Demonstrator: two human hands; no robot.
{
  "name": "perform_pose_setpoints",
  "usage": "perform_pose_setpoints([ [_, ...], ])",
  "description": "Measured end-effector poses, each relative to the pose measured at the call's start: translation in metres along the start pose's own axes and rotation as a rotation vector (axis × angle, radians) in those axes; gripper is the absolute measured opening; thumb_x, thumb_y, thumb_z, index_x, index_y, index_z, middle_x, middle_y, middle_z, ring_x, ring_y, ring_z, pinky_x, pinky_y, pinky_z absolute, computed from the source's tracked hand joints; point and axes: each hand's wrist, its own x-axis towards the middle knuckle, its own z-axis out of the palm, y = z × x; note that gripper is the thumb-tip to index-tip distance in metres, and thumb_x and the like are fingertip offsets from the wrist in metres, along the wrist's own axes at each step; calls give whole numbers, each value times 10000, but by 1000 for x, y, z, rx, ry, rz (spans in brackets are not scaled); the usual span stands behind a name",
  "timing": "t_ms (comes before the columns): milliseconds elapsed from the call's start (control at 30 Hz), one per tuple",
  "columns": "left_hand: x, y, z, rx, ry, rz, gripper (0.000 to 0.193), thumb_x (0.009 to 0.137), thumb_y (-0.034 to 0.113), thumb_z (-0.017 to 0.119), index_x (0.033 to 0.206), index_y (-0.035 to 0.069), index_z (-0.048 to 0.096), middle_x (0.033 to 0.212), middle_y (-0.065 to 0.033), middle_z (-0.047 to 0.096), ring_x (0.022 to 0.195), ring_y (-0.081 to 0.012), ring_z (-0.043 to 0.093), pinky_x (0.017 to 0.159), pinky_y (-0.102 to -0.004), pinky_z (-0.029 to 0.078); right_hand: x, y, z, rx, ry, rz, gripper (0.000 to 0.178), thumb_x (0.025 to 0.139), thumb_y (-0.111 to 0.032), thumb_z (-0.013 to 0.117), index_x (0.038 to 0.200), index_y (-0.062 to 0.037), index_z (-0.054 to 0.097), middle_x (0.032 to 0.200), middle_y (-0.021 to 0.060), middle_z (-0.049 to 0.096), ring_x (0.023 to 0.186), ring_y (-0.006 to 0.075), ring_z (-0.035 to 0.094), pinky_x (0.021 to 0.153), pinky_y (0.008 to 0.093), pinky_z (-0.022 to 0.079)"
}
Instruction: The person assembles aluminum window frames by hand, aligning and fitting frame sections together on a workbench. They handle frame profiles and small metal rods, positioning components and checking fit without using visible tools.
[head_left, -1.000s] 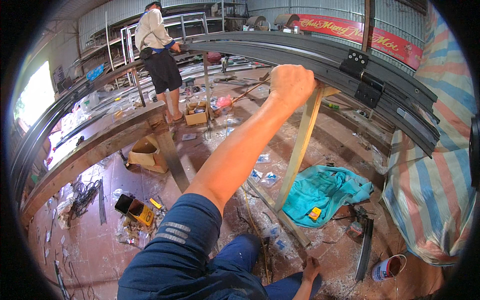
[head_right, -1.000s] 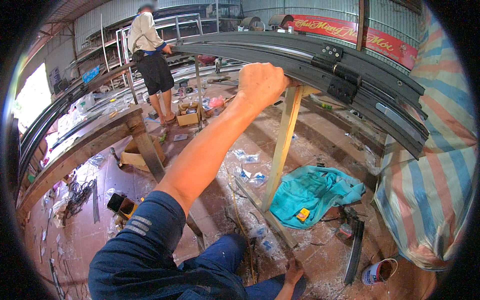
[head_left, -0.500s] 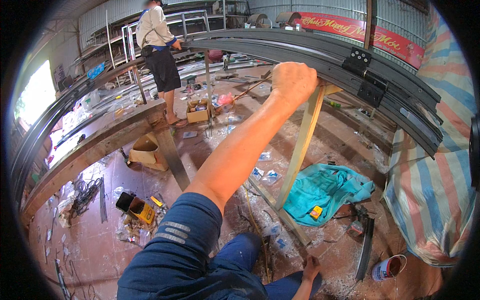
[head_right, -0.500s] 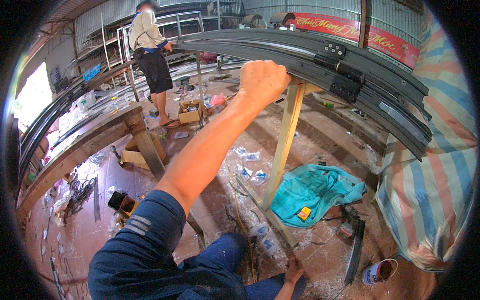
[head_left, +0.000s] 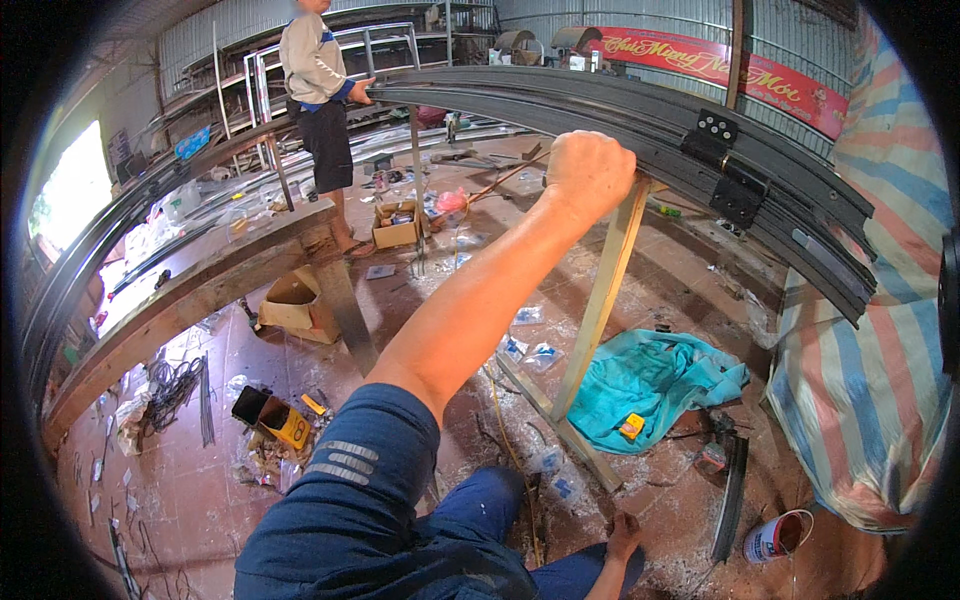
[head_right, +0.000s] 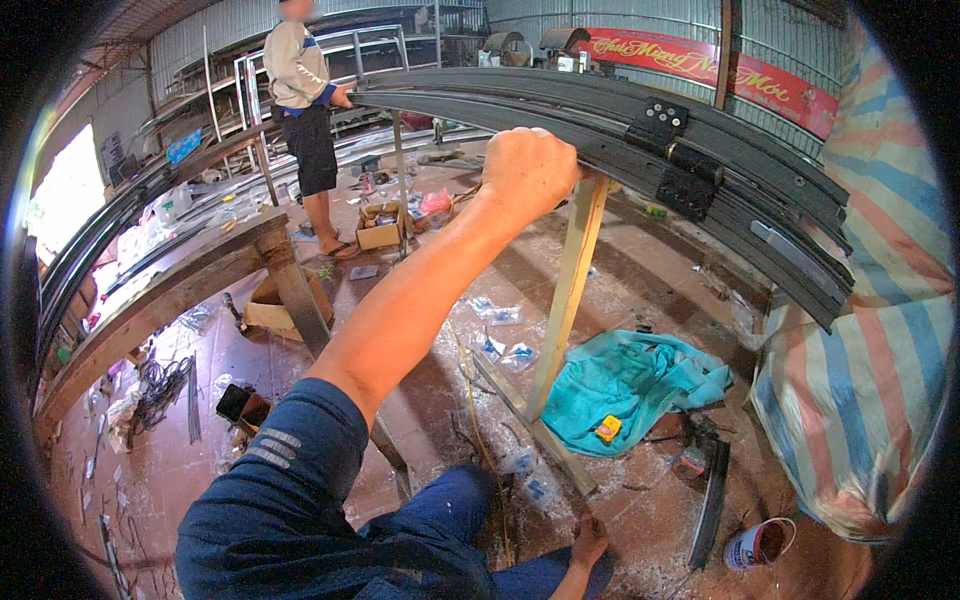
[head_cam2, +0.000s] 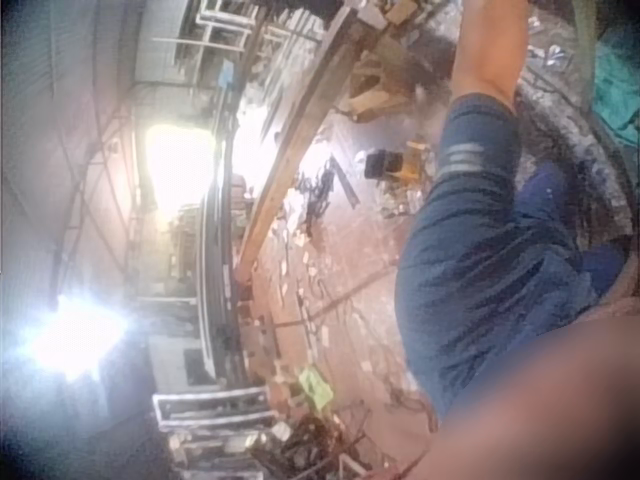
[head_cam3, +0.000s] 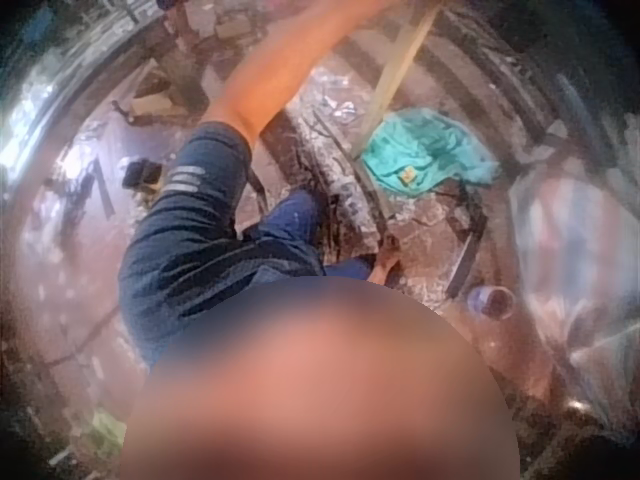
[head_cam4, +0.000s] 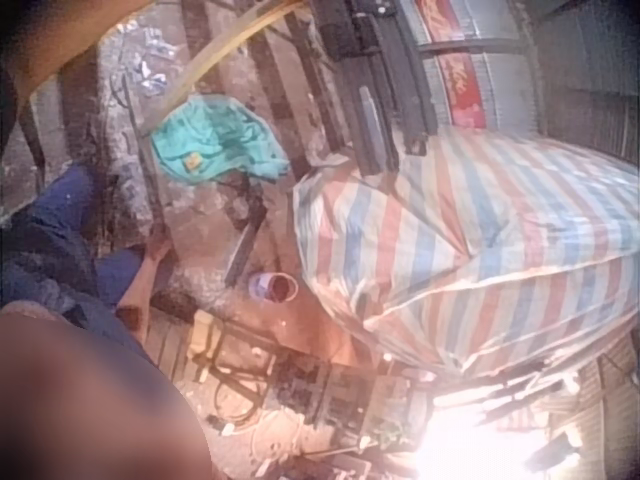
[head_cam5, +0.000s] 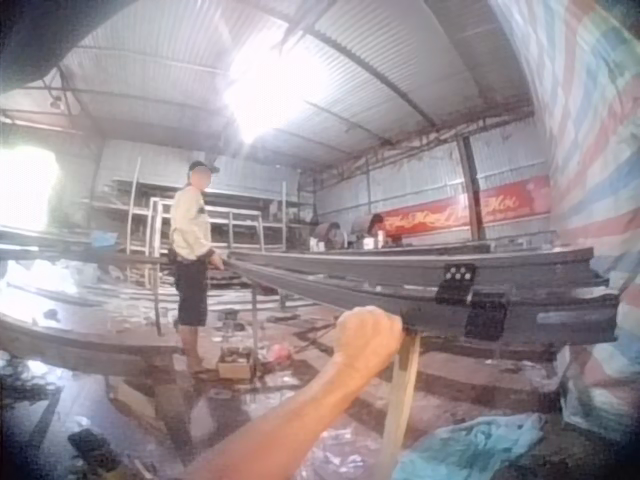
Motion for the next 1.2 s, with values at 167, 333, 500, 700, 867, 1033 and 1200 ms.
perform_pose_setpoints([
  [167, -11, -5, 7, 64, 24, 55, 228, 847, 272, 737, 805, 64, 822, 781, -137, 765, 734, -301, 782, 630, -450, 605, 0, 12, -3, -71, -20, -84, 238, 1037, -218, 741, 997, 15, 765, 801, 78, 709, 661, 178, 617, 630, 345, 506],
  [333, -11, -5, 11, 82, 33, 109, 265, 860, 289, 751, 828, 32, 809, 812, -149, 760, 765, -311, 775, 649, -449, 608, -1, 5, -4, -200, -23, -23, 272, 1037, -244, 725, 1118, 8, 785, 932, 106, 788, 888, 211, 747, 803, 407, 574],
  [500, -10, -10, -14, -46, -97, 101, 584, 853, 577, 844, 885, -5, 805, 922, -177, 772, 885, -358, 773, 767, -460, 624, 35, -97, -8, -402, -31, -459, 290, 1052, -282, 708, 1158, -24, 787, 1030, 122, 806, 984, 270, 756, 876, 449, 569],
  [700, -8, -8, -31, -575, 5, -102, 690, 876, 716, 779, 1031, 43, 793, 1041, -125, 746, 965, -355, 748, 816, -485, 598, -54, -425, 11, -532, 208, -1153, 263, 980, -169, 796, 1187, -10, 767, 1131, 204, 782, 1093, 367, 746, 998, 462, 570],
  [867, -10, -1, -12, -586, 242, 55, 595, 913, 632, 786, 1097, 67, 783, 1091, -143, 740, 1103, -378, 712, 959, -514, 544, -76, -547, 61, -772, 416, -1757, 294, 967, -112, 803, 1243, -18, 766, 1242, 186, 764, 1177, 376, 723, 1051, 473, 549],
  [1033, 9, 15, -21, -682, 146, 38, 641, 924, 634, 762, 1087, 14, 772, 1067, -189, 758, 1118, -399, 718, 1025, -516, 509, -53, -579, 81, -1130, 699, -1694, 429, 1005, -229, 785, 1367, -9, 719, 1334, 176, 732, 1263, 372, 675, 1123, 481, 485],
  [1200, -2, 17, 2, -728, 263, 27, 549, 951, 598, 739, 1072, 64, 766, 1063, -169, 753, 1119, -380, 714, 1015, -514, 509, -46, -581, 107, -1106, 742, -1679, 404, 1038, -247, 743, 1361, -5, 713, 1292, 187, 749, 1193, 380, 702, 1054, 492, 516],
])
